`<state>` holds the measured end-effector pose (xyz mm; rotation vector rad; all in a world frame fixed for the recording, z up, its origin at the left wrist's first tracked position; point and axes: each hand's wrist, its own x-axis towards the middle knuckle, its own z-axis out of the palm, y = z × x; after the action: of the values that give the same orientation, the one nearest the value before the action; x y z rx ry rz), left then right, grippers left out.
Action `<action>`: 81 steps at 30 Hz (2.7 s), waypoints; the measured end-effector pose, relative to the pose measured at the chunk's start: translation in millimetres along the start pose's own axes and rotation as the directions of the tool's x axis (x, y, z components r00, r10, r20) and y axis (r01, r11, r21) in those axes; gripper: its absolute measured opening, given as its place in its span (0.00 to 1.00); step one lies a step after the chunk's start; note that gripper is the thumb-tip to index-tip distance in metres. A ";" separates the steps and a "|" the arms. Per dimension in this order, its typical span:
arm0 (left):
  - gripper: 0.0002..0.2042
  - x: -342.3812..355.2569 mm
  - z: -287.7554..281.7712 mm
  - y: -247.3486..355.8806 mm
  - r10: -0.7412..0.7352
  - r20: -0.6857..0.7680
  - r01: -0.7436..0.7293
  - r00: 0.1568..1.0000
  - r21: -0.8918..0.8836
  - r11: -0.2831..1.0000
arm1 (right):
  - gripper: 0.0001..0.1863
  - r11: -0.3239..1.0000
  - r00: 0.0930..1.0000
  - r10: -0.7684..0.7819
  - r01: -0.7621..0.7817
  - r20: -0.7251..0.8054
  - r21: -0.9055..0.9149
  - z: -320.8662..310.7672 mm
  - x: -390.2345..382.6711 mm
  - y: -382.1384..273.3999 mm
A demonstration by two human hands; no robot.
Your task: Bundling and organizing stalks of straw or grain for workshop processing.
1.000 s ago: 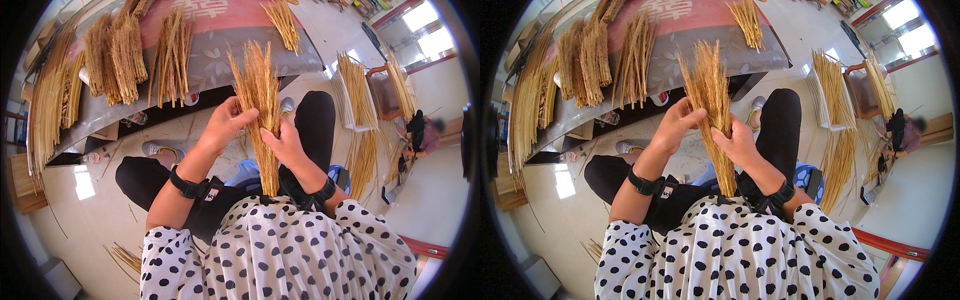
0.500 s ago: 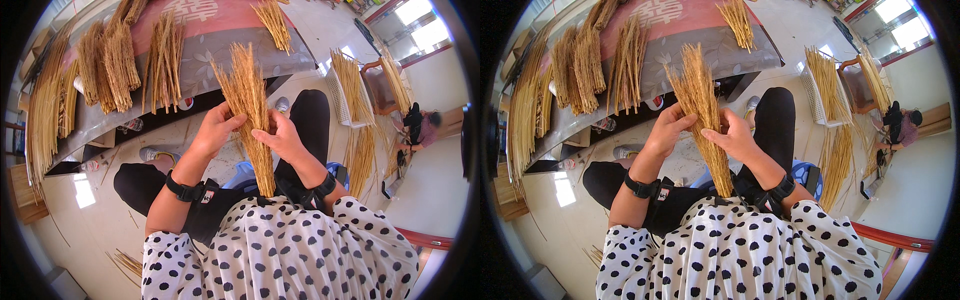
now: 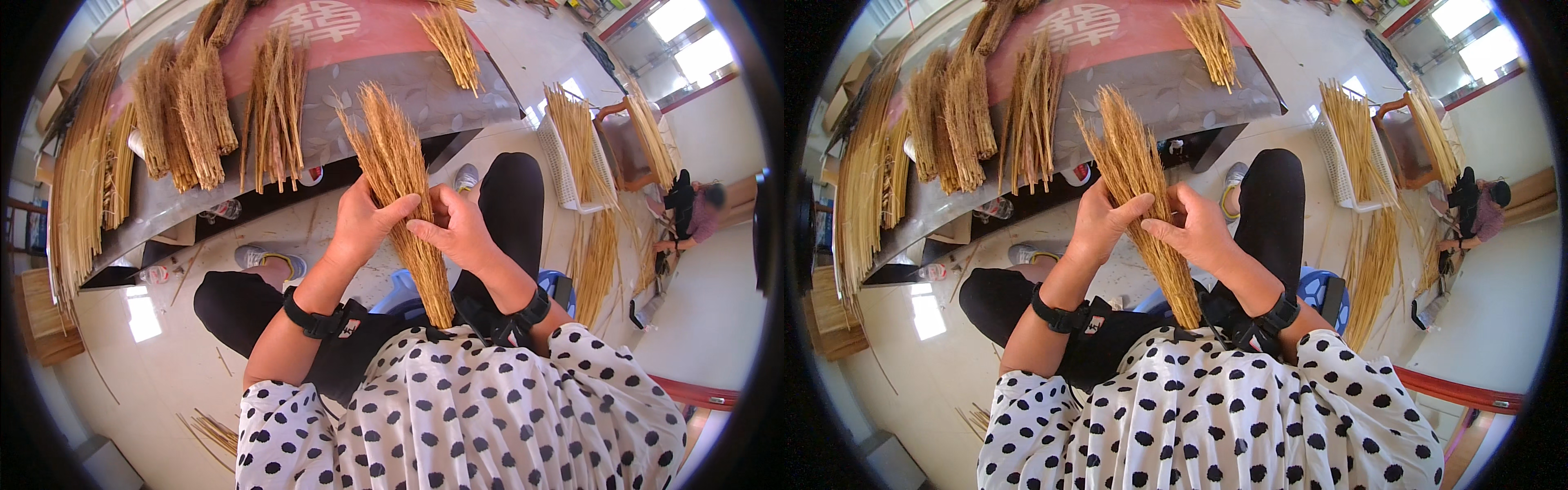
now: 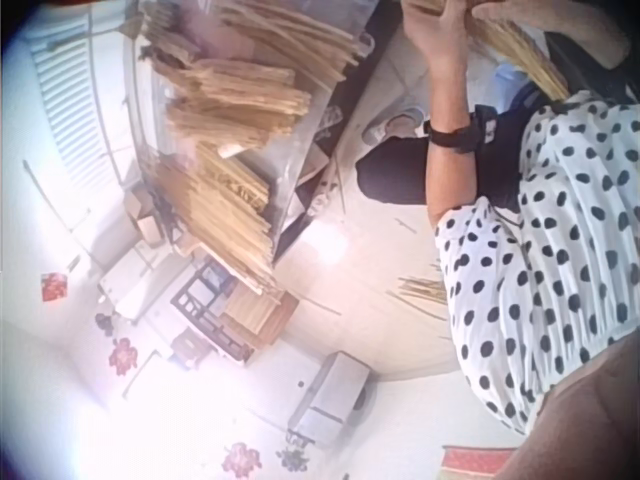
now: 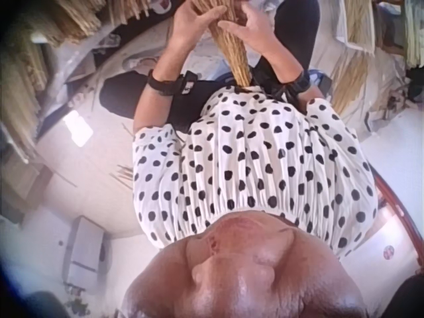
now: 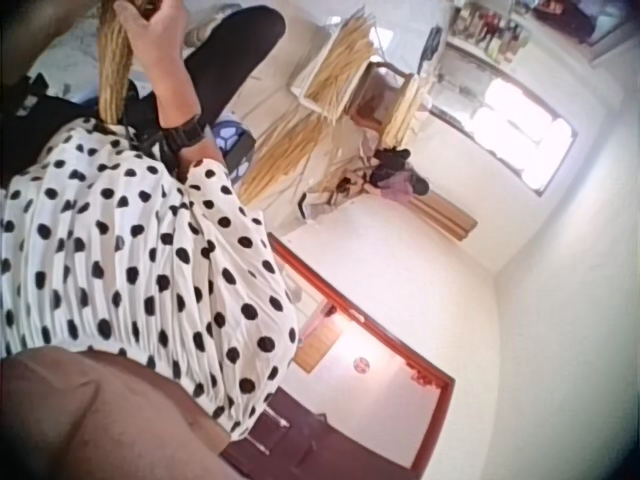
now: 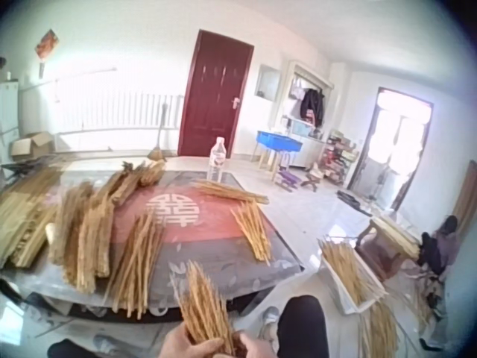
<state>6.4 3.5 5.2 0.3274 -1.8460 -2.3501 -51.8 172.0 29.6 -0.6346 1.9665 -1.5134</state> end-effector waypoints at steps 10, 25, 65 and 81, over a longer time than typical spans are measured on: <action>0.14 0.4 -11.0 10.1 -0.028 0.140 0.062 0.990 -0.244 0.968 | 0.19 0.996 1.000 0.011 -0.011 0.004 0.088 0.4 -1.6 -4.6; 0.17 2.1 -18.2 11.6 -0.056 0.246 0.140 0.968 -0.338 0.931 | 0.13 0.985 0.999 -0.032 0.027 0.024 0.170 -2.0 -1.3 -1.8; 0.05 -11.4 4.1 28.0 0.354 -0.118 -0.315 0.928 0.263 0.912 | 0.14 0.932 0.986 -0.121 0.074 -0.111 -0.354 12.5 -3.6 -16.4; 0.06 -4.2 -8.0 32.8 -0.005 -0.191 0.014 0.982 0.045 0.999 | 0.14 0.881 0.965 -0.256 0.207 -0.060 -0.426 19.1 -6.7 -8.8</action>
<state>11.6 -10.9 35.6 0.5479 -1.8138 -2.1975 -33.6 161.0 35.4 -1.0137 2.4034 -1.2853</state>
